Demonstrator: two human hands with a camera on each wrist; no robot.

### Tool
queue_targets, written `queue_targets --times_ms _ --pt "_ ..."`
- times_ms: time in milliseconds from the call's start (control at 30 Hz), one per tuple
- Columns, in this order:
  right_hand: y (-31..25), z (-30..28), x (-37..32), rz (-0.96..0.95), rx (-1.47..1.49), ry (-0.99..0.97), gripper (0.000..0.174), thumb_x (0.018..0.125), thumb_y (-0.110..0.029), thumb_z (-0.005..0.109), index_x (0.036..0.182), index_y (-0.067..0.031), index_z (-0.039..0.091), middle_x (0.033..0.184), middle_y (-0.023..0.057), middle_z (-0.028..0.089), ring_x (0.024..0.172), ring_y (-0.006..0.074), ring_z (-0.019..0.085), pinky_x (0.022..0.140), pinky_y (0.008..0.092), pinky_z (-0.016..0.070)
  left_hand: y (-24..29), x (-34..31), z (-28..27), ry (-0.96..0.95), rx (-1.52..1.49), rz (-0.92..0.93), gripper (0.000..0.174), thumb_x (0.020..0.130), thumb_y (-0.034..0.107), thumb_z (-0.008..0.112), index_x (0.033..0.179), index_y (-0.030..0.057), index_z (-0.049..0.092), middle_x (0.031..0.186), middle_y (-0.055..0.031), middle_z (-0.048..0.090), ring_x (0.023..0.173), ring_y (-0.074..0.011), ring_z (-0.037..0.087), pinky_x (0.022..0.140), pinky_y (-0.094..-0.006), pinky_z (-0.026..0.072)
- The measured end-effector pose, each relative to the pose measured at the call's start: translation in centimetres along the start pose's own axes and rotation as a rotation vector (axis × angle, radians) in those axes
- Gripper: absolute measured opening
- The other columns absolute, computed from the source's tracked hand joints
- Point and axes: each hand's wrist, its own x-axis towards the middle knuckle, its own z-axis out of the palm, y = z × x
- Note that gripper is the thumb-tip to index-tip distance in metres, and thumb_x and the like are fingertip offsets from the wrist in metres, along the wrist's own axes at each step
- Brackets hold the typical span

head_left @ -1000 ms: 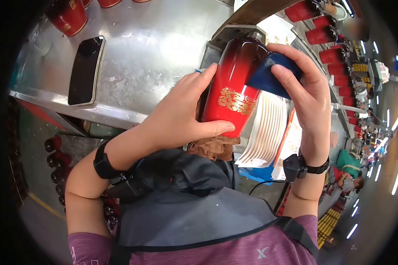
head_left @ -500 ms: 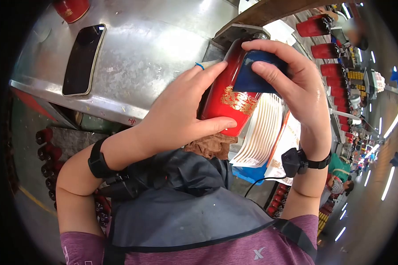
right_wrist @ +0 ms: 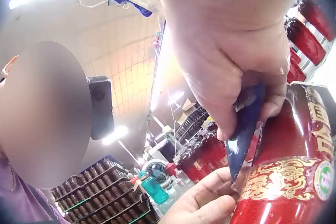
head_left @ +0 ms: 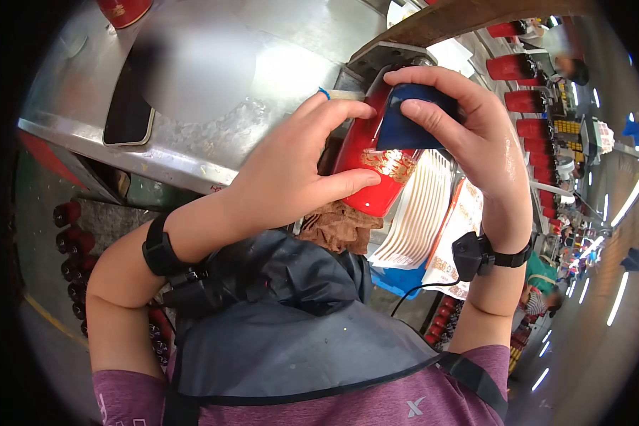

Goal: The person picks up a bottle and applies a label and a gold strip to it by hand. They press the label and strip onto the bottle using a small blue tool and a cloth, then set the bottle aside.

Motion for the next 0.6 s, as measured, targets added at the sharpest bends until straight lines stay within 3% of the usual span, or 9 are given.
queue_targets --times_ms 67,133,167,233,267,333,600 --pt "0.1 0.1 0.1 -0.02 0.085 0.002 0.025 0.093 -0.017 0.067 0.114 -0.0038 0.068 0.095 0.0039 0.071 0.086 0.0095 0.064 0.079 0.0259 0.0521 0.1 0.2 -0.1 0.008 -0.006 0.003 0.051 0.08 0.02 0.078 0.124 0.005 0.058 0.12 -0.0131 0.06 0.112 -0.0272 0.055 0.1 -0.037 0.0404" --pt "0.2 0.1 0.2 -0.003 0.139 0.045 0.025 0.093 -0.016 0.067 0.115 -0.0041 0.068 0.095 0.003 0.07 0.086 0.0085 0.064 0.079 0.0249 0.0516 0.3 0.5 -0.2 0.01 0.027 -0.01 0.03 0.079 0.017 0.078 0.103 0.0059 0.064 0.11 -0.0115 0.058 0.105 -0.0261 0.055 0.094 -0.0349 0.0414" --pt "0.3 0.1 0.3 0.016 0.194 0.091 0.025 0.094 -0.016 0.067 0.116 -0.0044 0.068 0.095 0.0021 0.07 0.087 0.0075 0.063 0.079 0.0239 0.051 0.3 0.6 -0.1 0.01 0.026 -0.009 0.03 0.079 0.017 0.078 0.103 0.0059 0.064 0.11 -0.0115 0.058 0.105 -0.0261 0.055 0.094 -0.0349 0.0414" --pt "0.9 0.4 0.5 0.0 0.194 0.133 0.026 0.094 -0.015 0.067 0.118 -0.0049 0.068 0.095 0.0012 0.069 0.088 0.0059 0.061 0.079 0.0221 0.05 0.3 0.8 0.2 0.054 0.045 -0.006 0.018 0.079 0.015 0.078 0.087 0.0067 0.064 0.104 -0.0103 0.055 0.101 -0.025 0.055 0.091 -0.0337 0.0409" --pt "1.3 0.7 0.6 -0.024 0.212 0.245 0.026 0.094 -0.015 0.067 0.118 -0.005 0.068 0.096 0.0011 0.069 0.088 0.0057 0.061 0.079 0.0215 0.0497 0.2 1.1 0.4 0.054 0.044 -0.004 0.018 0.079 0.015 0.078 0.087 0.0067 0.064 0.104 -0.0103 0.055 0.101 -0.025 0.055 0.091 -0.0337 0.0409" --pt "2.2 1.4 1.0 -0.096 0.303 0.419 0.026 0.094 -0.013 0.067 0.119 -0.0041 0.068 0.098 0.001 0.068 0.088 0.0048 0.059 0.078 0.0198 0.0487 0.3 1.5 0.6 0.183 0.077 0.237 0.015 0.08 0.014 0.078 0.082 0.0073 0.064 0.099 -0.0097 0.055 0.097 -0.0242 0.054 0.089 -0.0336 0.0401" --pt "3.3 2.3 1.2 -0.065 0.493 0.55 0.026 0.096 -0.013 0.065 0.119 -0.0018 0.067 0.098 0.0014 0.066 0.088 0.0052 0.059 0.08 0.0195 0.0479 1.1 2.1 -0.2 0.045 0.049 0.015 0.014 0.084 0.017 0.074 0.082 0.0072 0.064 0.09 -0.0098 0.056 0.095 -0.0226 0.053 0.087 -0.0337 0.0393"
